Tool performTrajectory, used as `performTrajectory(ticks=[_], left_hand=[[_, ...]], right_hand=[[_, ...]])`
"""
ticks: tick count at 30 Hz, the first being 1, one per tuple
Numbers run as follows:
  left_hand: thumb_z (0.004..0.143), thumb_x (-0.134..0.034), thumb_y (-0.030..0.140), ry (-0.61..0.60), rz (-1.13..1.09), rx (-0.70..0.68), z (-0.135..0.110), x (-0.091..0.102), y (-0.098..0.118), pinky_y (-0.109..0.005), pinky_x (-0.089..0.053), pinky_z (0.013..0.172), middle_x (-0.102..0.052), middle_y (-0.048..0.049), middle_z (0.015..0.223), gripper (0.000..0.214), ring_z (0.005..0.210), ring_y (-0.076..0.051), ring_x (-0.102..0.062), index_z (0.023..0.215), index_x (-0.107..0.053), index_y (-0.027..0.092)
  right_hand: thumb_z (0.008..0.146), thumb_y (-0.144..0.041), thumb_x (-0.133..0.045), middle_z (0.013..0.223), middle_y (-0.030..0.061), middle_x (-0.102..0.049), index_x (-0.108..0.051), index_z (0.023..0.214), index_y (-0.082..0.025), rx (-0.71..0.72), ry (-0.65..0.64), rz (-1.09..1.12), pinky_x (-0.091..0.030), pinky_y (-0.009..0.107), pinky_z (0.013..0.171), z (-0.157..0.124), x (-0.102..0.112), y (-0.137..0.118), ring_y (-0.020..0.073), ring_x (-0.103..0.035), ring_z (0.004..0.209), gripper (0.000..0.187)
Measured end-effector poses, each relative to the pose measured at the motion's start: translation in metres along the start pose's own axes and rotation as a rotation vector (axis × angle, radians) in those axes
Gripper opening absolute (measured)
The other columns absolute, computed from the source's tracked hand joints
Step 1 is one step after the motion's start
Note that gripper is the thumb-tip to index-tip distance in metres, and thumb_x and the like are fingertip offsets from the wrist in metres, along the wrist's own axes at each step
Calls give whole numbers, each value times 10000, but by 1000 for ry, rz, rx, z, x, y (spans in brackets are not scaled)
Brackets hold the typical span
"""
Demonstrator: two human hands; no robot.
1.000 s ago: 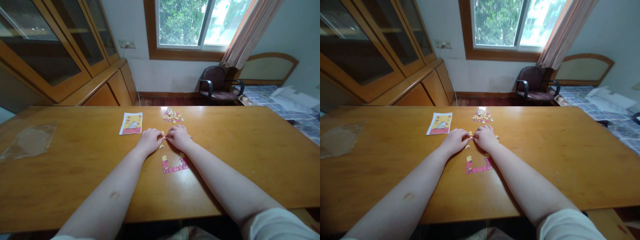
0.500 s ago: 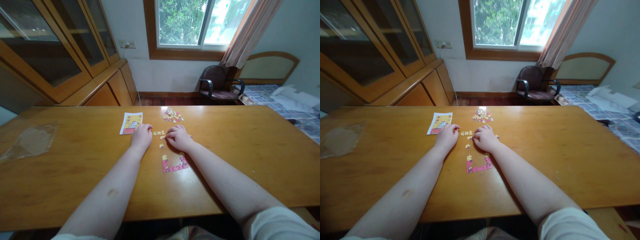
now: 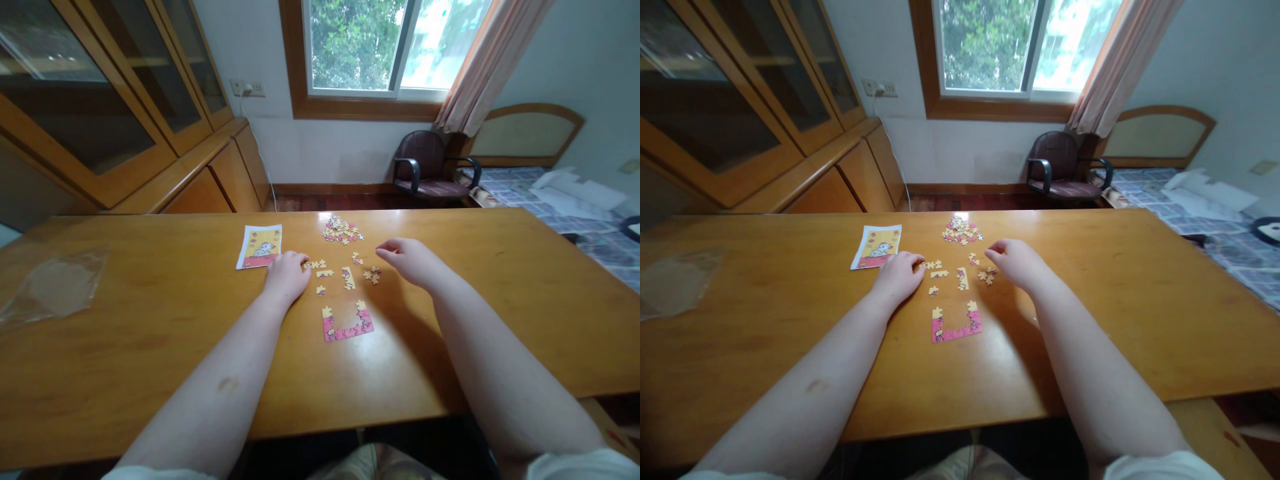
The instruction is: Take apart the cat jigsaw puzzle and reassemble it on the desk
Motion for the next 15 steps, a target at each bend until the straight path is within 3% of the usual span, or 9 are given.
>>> performTrajectory(ticks=[2, 5, 9, 12, 15], left_hand=[[859, -507, 342, -5, 10, -6, 0, 0, 2, -433, -474, 907, -685, -86, 1092, 317, 1036, -300, -596, 1080, -706, 232], [856, -509, 332, -14, 22, -9, 0, 2, 2, -432, -475, 894, -691, -88, 1072, 294, 1021, -299, -599, 1040, -717, 235], [837, -523, 318, -39, 8, -3, -2, 5, 1, -427, -479, 859, -698, -92, 1035, 247, 994, -304, -609, 969, -714, 233], [810, -534, 271, -72, 4, 2, -6, 8, -1, -403, -481, 812, -701, -96, 996, 199, 944, -291, -626, 912, -699, 226], [770, -559, 243, -157, -45, 2, -11, 11, -1, -346, -478, 729, -709, -77, 943, 148, 857, -252, -641, 856, -678, 220]], right_hand=[[854, -316, -590, 890, 76, -736, -736, 883, -190, -23, 62, -36, -467, 302, 720, -6, -6, 17, 211, -652, 798, 194], [882, -286, -520, 908, 82, -725, -726, 897, -182, 50, 291, -83, -462, 315, 785, -8, -24, 37, 216, -646, 861, 231], [876, -286, -519, 866, 83, -720, -720, 831, -186, 168, 301, -111, -457, 320, 805, 1, -44, 46, 215, -640, 840, 229], [883, -286, -514, 893, 82, -723, -722, 845, -185, 149, 317, -106, -459, 322, 810, 7, -41, 47, 215, -637, 847, 235], [885, -297, -531, 953, 70, -725, -730, 919, -194, 91, 226, -103, -464, 311, 811, 9, -36, 52, 204, -637, 873, 226]])
Point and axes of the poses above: each hand's wrist, its own z-axis towards the middle knuckle, its own x-axis out of the back of the hand, y = z × x, the point moved 4 cm from there along z, towards the middle knuckle
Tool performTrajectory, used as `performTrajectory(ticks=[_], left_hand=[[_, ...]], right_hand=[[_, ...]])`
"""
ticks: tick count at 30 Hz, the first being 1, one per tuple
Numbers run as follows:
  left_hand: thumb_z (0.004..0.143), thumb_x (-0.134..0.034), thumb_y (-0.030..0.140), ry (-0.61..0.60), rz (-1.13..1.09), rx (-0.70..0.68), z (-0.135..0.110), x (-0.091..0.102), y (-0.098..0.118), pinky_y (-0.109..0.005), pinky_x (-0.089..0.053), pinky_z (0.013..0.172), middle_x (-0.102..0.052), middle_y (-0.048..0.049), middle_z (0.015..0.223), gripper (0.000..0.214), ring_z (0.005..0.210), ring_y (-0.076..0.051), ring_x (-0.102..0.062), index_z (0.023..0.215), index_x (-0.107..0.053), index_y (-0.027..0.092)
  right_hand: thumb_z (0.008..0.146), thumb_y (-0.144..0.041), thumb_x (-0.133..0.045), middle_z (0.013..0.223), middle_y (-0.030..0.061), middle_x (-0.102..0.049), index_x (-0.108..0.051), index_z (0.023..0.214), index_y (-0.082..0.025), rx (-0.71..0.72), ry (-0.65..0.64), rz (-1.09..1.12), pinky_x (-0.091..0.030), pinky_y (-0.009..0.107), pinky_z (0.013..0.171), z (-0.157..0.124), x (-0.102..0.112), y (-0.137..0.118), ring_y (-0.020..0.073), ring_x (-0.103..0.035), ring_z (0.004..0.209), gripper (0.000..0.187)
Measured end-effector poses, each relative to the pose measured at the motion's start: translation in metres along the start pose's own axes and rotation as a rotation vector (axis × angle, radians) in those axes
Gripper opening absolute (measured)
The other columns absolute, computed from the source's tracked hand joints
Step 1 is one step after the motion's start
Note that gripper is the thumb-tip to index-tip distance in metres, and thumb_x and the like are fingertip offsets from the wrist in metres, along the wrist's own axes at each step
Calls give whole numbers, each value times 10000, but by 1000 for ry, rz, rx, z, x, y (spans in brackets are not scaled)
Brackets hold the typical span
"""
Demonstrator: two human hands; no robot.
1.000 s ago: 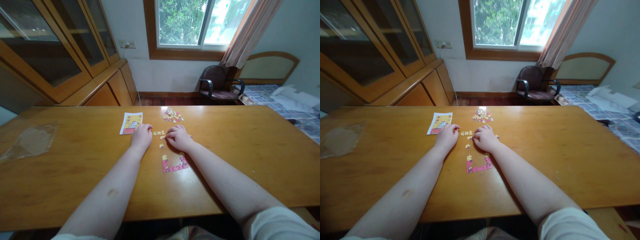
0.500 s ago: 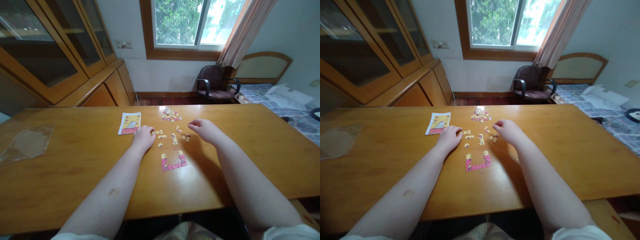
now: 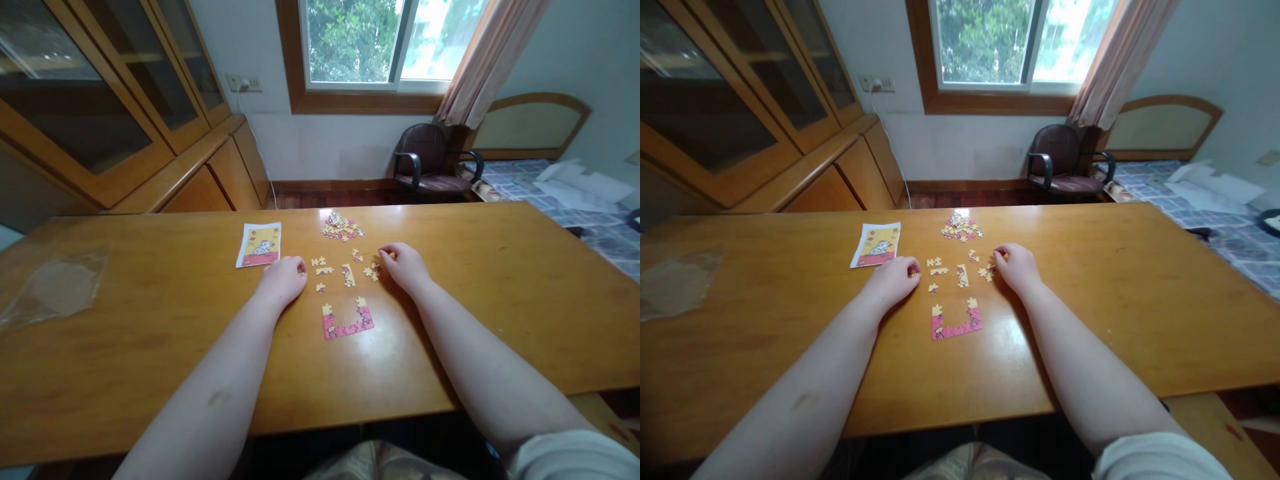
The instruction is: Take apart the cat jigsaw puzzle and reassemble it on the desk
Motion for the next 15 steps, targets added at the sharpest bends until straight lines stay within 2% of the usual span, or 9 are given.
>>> performTrajectory(ticks=[4, 9, 11, 15], left_hand=[[706, -615, 272, -199, -102, -34, -9, 1, 1, -276, -439, 601, -717, -27, 827, 96, 739, -201, -640, 777, -661, 226], [654, -661, 294, -383, -222, -125, -14, -6, 7, -253, -410, 550, -707, 11, 746, 100, 666, -172, -633, 734, -665, 234], [647, -678, 299, -416, -253, -164, -15, -9, 10, -249, -406, 553, -704, 18, 737, 109, 660, -166, -629, 734, -663, 235], [654, -693, 341, -370, -238, -221, -13, -9, 14, -250, -393, 556, -689, 13, 730, 140, 653, -165, -613, 722, -643, 229]], right_hand=[[873, -293, -596, 990, 62, -722, -737, 966, -205, 25, -201, -24, -465, 291, 806, -1, 0, 7, 195, -638, 899, 190], [864, -247, -626, 996, 53, -707, -740, 963, -215, 112, -266, -33, -462, 270, 815, -2, -2, 8, 179, -636, 906, 155], [854, -249, -645, 962, 50, -700, -744, 935, -213, 125, -276, -40, -465, 262, 794, -2, -4, 6, 172, -635, 874, 133], [849, -248, -654, 943, 49, -687, -743, 910, -207, 115, -268, -52, -463, 257, 765, -2, -5, 6, 168, -629, 848, 116]])
Point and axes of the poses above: each hand's wrist, its own z-axis towards the middle knuckle, its own x-axis out of the back of the hand, y = z × x, the point moved 4 cm from there along z, towards the middle knuckle
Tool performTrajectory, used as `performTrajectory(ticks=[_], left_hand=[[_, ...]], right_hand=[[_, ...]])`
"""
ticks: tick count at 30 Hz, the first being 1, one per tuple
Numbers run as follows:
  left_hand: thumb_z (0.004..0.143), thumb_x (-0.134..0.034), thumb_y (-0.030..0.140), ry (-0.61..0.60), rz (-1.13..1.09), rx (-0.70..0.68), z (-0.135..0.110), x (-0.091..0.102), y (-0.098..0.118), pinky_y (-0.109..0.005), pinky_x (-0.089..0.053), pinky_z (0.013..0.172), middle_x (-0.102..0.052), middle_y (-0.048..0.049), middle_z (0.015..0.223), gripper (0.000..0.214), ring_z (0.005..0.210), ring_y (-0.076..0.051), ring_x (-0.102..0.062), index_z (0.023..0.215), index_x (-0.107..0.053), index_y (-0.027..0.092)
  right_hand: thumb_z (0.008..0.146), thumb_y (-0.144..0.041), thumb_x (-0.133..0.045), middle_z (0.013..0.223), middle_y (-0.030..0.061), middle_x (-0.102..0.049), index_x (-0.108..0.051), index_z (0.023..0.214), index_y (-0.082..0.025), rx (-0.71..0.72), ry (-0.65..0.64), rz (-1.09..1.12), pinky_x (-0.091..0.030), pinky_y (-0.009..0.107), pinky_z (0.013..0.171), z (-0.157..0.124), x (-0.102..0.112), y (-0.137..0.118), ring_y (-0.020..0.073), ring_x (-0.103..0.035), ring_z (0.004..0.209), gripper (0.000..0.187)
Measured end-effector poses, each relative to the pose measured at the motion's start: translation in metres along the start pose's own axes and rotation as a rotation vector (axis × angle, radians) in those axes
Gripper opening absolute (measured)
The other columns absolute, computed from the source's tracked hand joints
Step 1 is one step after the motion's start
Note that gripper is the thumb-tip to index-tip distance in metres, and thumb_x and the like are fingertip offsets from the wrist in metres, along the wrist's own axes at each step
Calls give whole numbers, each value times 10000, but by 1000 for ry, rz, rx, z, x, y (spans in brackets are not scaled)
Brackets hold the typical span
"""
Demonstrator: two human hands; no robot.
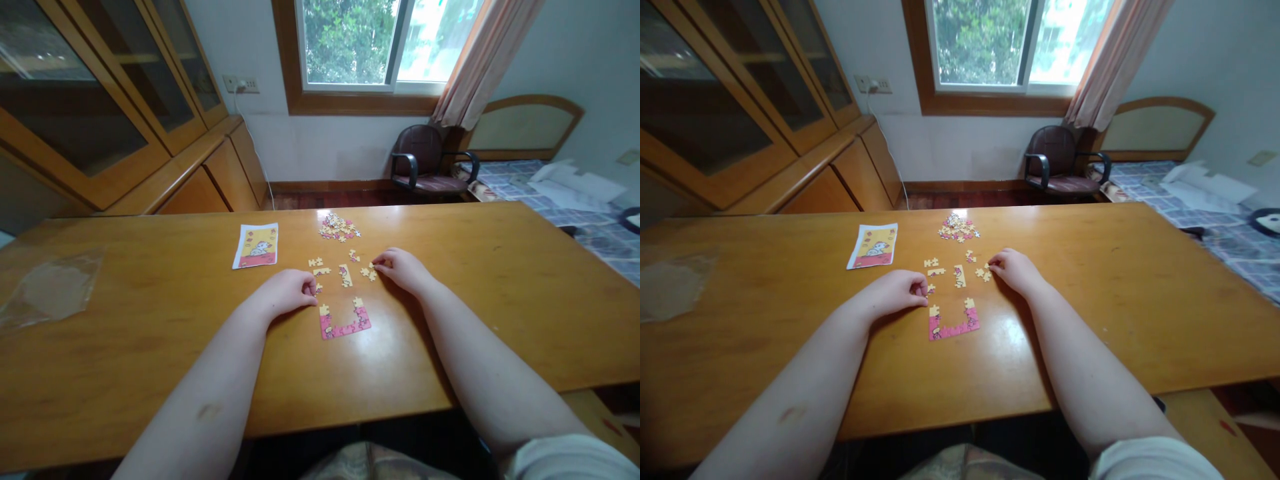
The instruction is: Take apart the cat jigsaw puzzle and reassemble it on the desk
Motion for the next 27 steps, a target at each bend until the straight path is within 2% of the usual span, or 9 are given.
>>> performTrajectory(ticks=[4, 7, 9, 13, 18, 24, 27], left_hand=[[742, -637, 411, 77, 29, -47, 1, 5, 6, -258, -374, 553, -663, 7, 718, 198, 645, -162, -590, 703, -613, 219], [805, -571, 386, 214, 60, -59, 3, 10, 8, -269, -379, 581, -653, -4, 741, 185, 681, -170, -583, 752, -629, 219], [807, -565, 355, 258, 68, -68, 5, 10, 9, -271, -390, 602, -646, -3, 748, 157, 698, -171, -581, 810, -655, 226], [778, -595, 322, 213, 58, -103, 11, 5, 7, -265, -413, 633, -657, 4, 782, 160, 728, -167, -597, 867, -706, 248], [772, -597, 325, 176, 103, -123, 14, 4, 4, -270, -418, 641, -669, -3, 790, 148, 734, -170, -603, 796, -722, 248], [800, -549, 339, 227, 114, -90, 12, 7, 5, -280, -421, 636, -662, -21, 790, 190, 735, -181, -596, 818, -701, 227], [827, -526, 339, 277, 100, -108, 13, 6, 9, -284, -427, 649, -654, -20, 790, 205, 752, -184, -596, 852, -694, 224]], right_hand=[[859, -235, -632, 946, 47, -685, -743, 902, -206, 3, 17, -2, -458, 255, 758, 0, 0, 1, 166, -625, 841, 123], [868, -222, -610, 949, 48, -691, -743, 906, -208, 4, 29, -8, -457, 259, 772, 1, 0, 0, 171, -626, 856, 139], [877, -228, -593, 952, 51, -693, -741, 908, -207, 2, 46, -9, -456, 264, 784, 1, 1, -1, 176, -626, 874, 153], [884, -269, -587, 952, 54, -693, -738, 918, -205, 18, 77, -8, -457, 268, 787, -1, 3, -4, 177, -627, 874, 168], [883, -267, -593, 919, 42, -698, -742, 892, -206, 103, 48, -21, -454, 257, 793, -6, 3, -17, 165, -638, 847, 161], [840, -388, -666, 917, 52, -702, -759, 868, -212, 124, 22, -144, -459, 273, 778, -10, -3, -34, 182, -649, 838, 201], [843, -358, -661, 924, 56, -701, -755, 873, -206, 107, 8, -162, -463, 275, 773, -10, -5, -37, 184, -651, 832, 181]])
Point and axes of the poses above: each hand's wrist, its own z-axis towards the middle knuckle, its own x-axis out of the back of the hand, y = z × x, the point moved 4 cm from there along z, towards the middle knuckle
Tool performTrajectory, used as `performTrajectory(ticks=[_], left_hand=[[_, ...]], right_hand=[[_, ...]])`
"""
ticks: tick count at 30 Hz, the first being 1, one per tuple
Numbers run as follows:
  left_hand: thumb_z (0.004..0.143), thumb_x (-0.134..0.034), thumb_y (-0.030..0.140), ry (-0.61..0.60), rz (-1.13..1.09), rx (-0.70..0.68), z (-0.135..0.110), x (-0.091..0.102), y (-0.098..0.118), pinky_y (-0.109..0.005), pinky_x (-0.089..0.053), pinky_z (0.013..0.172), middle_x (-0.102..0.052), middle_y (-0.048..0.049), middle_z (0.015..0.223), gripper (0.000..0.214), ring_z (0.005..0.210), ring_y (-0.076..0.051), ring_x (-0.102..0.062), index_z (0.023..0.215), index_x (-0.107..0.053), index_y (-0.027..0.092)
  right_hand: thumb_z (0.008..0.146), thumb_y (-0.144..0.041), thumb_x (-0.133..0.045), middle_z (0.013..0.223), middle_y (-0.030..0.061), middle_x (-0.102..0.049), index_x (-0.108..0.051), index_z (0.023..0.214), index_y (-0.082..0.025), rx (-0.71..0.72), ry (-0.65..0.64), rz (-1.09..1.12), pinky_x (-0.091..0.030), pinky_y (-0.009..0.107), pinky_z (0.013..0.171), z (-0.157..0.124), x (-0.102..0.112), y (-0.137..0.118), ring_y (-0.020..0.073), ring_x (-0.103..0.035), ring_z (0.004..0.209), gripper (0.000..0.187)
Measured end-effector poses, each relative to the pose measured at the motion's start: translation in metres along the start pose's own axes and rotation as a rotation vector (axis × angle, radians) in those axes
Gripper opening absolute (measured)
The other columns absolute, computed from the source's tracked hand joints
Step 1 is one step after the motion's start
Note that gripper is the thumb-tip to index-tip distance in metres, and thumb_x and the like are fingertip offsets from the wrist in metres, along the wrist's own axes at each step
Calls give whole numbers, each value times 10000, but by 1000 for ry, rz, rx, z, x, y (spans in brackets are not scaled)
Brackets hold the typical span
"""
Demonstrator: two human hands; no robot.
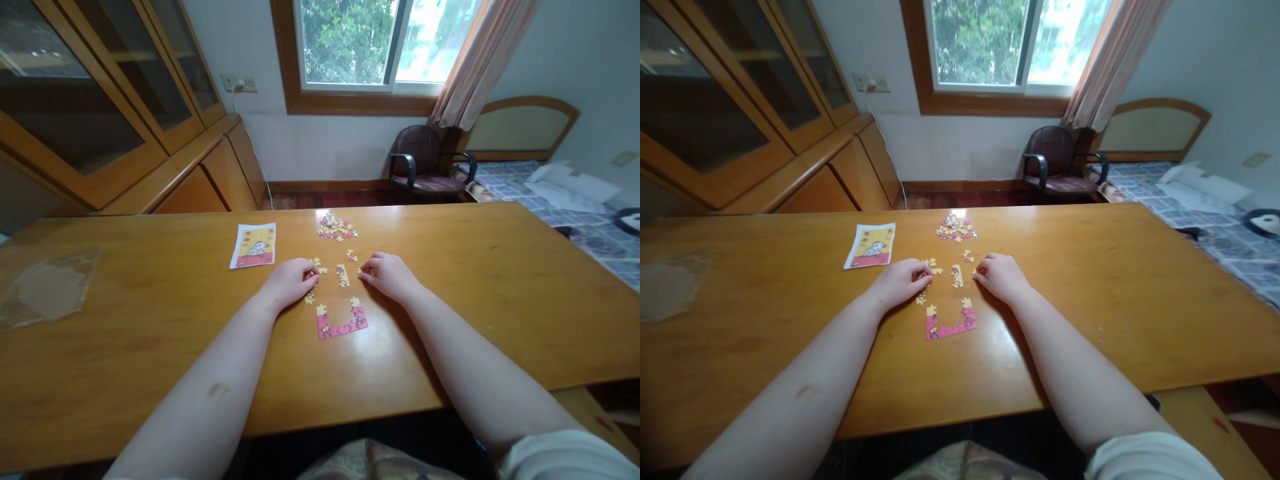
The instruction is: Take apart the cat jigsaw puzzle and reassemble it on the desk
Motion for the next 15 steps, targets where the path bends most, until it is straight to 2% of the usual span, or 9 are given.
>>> performTrajectory(ticks=[6, 15], left_hand=[[850, -513, 340, 52, -18, -24, 2, -2, 5, -287, -431, 683, -660, -23, 813, 221, 780, -188, -601, 871, -697, 219], [857, -510, 361, 35, -56, -5, 4, -5, 2, -297, -449, 716, -685, -33, 869, 247, 831, -202, -621, 889, -707, 216]], right_hand=[[827, -278, -655, 952, 61, -689, -724, 915, -195, 38, 5, 48, -470, 270, 795, 0, -1, -1, 185, -649, 856, 140], [826, -162, -598, 955, 49, -706, -709, 972, -203, 122, 15, 115, -473, 254, 820, -1, -5, -4, 168, -656, 860, 188]])
Point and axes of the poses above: each hand's wrist, its own z-axis towards the middle knuckle, its own x-axis out of the back of the hand, y = z × x, the point moved 4 cm from there along z, towards the middle knuckle
